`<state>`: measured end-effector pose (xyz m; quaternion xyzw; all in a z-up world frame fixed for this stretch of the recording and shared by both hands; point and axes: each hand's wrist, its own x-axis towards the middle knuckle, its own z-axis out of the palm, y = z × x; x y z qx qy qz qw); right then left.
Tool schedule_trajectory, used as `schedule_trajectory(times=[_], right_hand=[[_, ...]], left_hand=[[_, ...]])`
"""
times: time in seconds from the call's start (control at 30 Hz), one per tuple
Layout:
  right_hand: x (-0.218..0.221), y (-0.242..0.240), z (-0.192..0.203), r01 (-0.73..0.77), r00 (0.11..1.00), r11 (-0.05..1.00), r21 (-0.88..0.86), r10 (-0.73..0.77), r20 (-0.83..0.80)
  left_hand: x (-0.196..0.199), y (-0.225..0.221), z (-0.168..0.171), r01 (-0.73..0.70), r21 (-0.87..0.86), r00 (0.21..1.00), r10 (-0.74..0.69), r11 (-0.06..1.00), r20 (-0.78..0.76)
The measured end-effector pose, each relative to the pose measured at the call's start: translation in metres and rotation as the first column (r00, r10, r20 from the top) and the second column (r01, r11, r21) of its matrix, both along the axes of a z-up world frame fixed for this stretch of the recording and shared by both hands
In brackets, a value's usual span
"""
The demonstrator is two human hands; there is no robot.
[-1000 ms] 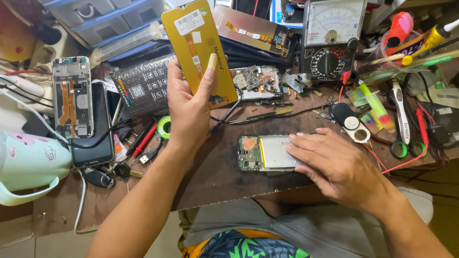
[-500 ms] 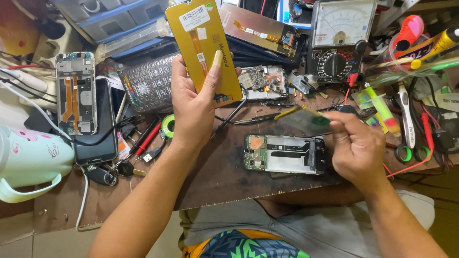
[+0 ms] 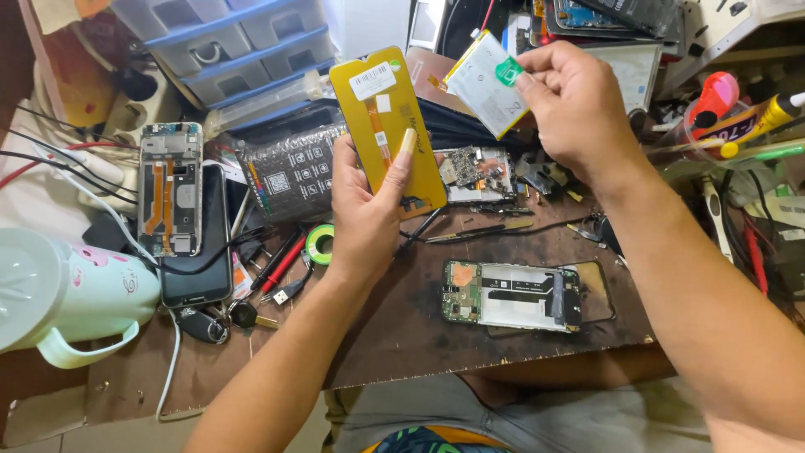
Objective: Unpacking and inspecting various smartphone replacement parts, including batteries and screen assemblies, on a repair bench.
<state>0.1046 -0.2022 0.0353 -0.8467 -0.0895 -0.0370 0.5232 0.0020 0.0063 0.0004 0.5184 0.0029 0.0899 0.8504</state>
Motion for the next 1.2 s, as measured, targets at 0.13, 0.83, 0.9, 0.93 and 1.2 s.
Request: schedule_trajectory(times=[0.13, 0.83, 0.9, 0.93, 1.2], right_hand=[[0.024, 0.013, -0.005, 0.048, 0.994, 0.935, -0.351, -0.010, 0.109], [0.003, 0.012, -0.031, 0.101, 0.819, 0.841, -0.531, 0.233, 0.525], [-0.035, 0.010, -0.012, 0.062, 0.820, 0.868, -0.492, 0.237, 0.521], [-0.052, 0.011, -0.002, 0.021, 0.816, 0.896, -0.443, 0.241, 0.525], [-0.130, -0.014, -0.022, -0.097, 0.994, 0.995, -0.022, 0.098, 0.038]], left_hand=[[0.000, -0.003, -0.002, 0.078, -0.166, 0.991, -0.095, 0.983, -0.095], [-0.001, -0.002, -0.003, 0.168, -0.360, 0.968, -0.223, 0.918, -0.117], [-0.003, -0.003, -0.002, 0.176, -0.374, 0.963, -0.238, 0.910, -0.126], [-0.002, -0.001, 0.000, 0.181, -0.380, 0.960, -0.246, 0.907, -0.130], [-0.015, -0.013, -0.008, 0.255, -0.211, 0.962, -0.269, 0.944, -0.039]])
